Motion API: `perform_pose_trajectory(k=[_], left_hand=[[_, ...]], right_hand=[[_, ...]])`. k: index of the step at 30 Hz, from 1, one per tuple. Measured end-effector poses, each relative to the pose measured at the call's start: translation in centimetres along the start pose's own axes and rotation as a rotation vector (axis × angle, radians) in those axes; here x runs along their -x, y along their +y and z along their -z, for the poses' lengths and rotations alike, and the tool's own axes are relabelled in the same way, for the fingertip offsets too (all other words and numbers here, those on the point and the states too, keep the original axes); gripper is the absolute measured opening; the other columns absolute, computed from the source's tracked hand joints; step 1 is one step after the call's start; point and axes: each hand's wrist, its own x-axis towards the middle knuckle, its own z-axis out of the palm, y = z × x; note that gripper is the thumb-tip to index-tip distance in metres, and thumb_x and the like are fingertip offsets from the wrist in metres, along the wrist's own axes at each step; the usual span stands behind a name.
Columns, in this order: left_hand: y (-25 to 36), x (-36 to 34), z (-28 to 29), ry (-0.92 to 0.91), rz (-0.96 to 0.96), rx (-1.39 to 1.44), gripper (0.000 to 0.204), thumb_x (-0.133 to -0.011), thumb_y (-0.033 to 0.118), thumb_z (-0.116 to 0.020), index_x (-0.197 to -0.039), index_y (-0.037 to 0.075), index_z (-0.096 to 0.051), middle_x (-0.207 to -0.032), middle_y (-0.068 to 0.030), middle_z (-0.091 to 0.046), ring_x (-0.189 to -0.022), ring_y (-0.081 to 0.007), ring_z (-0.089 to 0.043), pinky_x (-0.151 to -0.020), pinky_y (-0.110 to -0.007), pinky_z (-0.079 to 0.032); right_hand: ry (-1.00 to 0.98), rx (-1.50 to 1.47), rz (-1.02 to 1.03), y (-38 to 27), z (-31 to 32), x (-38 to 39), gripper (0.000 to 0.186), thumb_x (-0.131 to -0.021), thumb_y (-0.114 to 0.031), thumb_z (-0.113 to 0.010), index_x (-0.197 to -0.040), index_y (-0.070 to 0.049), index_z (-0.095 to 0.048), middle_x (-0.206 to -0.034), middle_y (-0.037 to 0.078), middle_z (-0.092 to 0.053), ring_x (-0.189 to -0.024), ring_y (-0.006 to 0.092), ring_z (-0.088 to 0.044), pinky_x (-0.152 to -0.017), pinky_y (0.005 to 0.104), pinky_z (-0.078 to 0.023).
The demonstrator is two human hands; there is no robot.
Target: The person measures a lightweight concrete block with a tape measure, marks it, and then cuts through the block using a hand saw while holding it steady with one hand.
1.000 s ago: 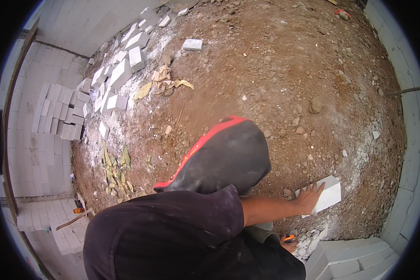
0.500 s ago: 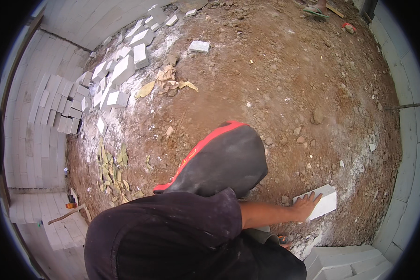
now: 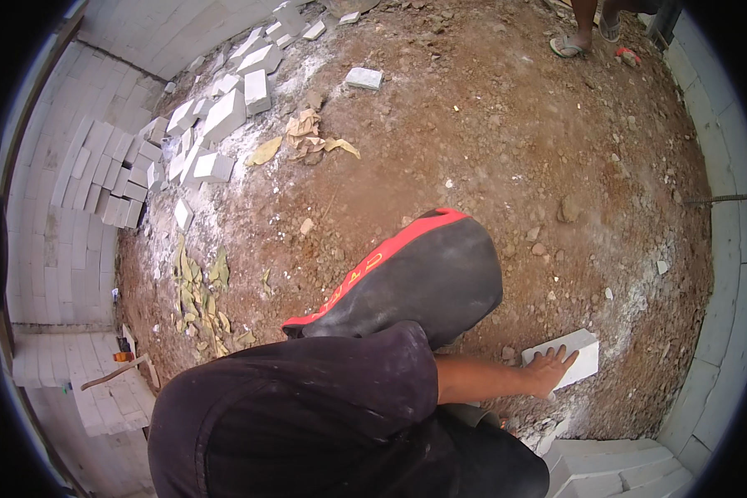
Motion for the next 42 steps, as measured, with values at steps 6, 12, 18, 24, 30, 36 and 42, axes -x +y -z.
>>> perform_pose_trajectory(k=[6,12,18,24,30,36,42], left_hand=[[-0.4,-0.4,0.4,-0.012,-0.03,-0.037,0.141,-0.06,0.038,-0.098,-0.161,0.001,-0.008,-0.158,-0.0353,-0.024,-0.136,-0.0501,-0.044,-0.101,-0.061,-0.048],[-6.4,-6.5,3.3,0.027,0.05,0.195,0.118,-0.073,0.058,-0.084,-0.155,-0.007,-0.026,-0.153,-0.0314,-0.04,-0.141,-0.0445,-0.043,-0.115,-0.048,-0.038],[-3.9,-12.3,1.5,-0.036,0.006,0.377,0.103,-0.081,0.058,-0.078,-0.146,-0.013,-0.04,-0.134,-0.0327,-0.059,-0.125,-0.0407,-0.06,-0.107,-0.044,-0.047],[-4.6,-9.9,-1.4,0.031,0.043,0.367,0.086,-0.083,0.047,-0.082,-0.14,-0.008,-0.049,-0.122,-0.0221,-0.068,-0.105,-0.0274,-0.07,-0.09,-0.038,-0.056],[-6.3,-9.2,1.3,-0.067,0.115,0.487,0.102,-0.075,0.048,-0.089,-0.142,-0.013,-0.042,-0.122,-0.0281,-0.065,-0.105,-0.0318,-0.069,-0.088,-0.04,-0.057],[-5.1,-8.1,-0.9,-0.26,0.118,0.598,0.084,-0.083,0.043,-0.085,-0.139,-0.009,-0.05,-0.12,-0.0216,-0.067,-0.107,-0.0282,-0.068,-0.092,-0.039,-0.055],[-4.2,-8.5,0.2,-0.298,0.208,0.591,0.095,-0.084,0.044,-0.084,-0.146,-0.012,-0.04,-0.133,-0.021,-0.061,-0.119,-0.029,-0.062,-0.1,-0.042,-0.05]], right_hand=[[0.02,-0.016,-0.056,0.7,-0.1,1.4,0.072,-0.087,-0.031,-0.08,-0.144,0.002,-0.05,-0.134,0.027,-0.058,-0.125,0.0407,-0.058,-0.105,0.0428,-0.046],[0.032,0.016,-0.141,1.1,1.3,4.3,0.071,-0.087,-0.03,-0.08,-0.143,0.0,-0.05,-0.133,0.026,-0.059,-0.125,0.0405,-0.058,-0.104,0.0426,-0.046],[0.131,-0.081,-0.281,2.3,2.5,6.3,0.069,-0.087,-0.029,-0.08,-0.143,-0.001,-0.051,-0.131,0.025,-0.06,-0.124,0.0402,-0.059,-0.103,0.0425,-0.047],[0.167,-0.157,-0.361,2.4,1.1,9.7,0.068,-0.087,-0.029,-0.08,-0.143,-0.003,-0.052,-0.13,0.025,-0.061,-0.124,0.0399,-0.059,-0.103,0.0423,-0.047],[0.168,-0.241,-0.372,0.8,-1.4,10.8,0.067,-0.087,-0.028,-0.08,-0.143,-0.004,-0.053,-0.129,0.024,-0.062,-0.123,0.0397,-0.059,-0.102,0.0421,-0.048],[0.326,-0.281,-0.382,5.3,-0.7,13.4,0.059,-0.086,-0.024,-0.079,-0.139,-0.008,-0.058,-0.128,0.021,-0.062,-0.118,0.0367,-0.062,-0.1,0.0425,-0.049],[0.835,-0.445,-0.458,-2.2,12.3,12.9,0.034,-0.094,-0.014,-0.067,-0.125,0.001,-0.066,-0.106,0.017,-0.072,-0.093,0.0258,-0.072,-0.078,0.0349,-0.057]])
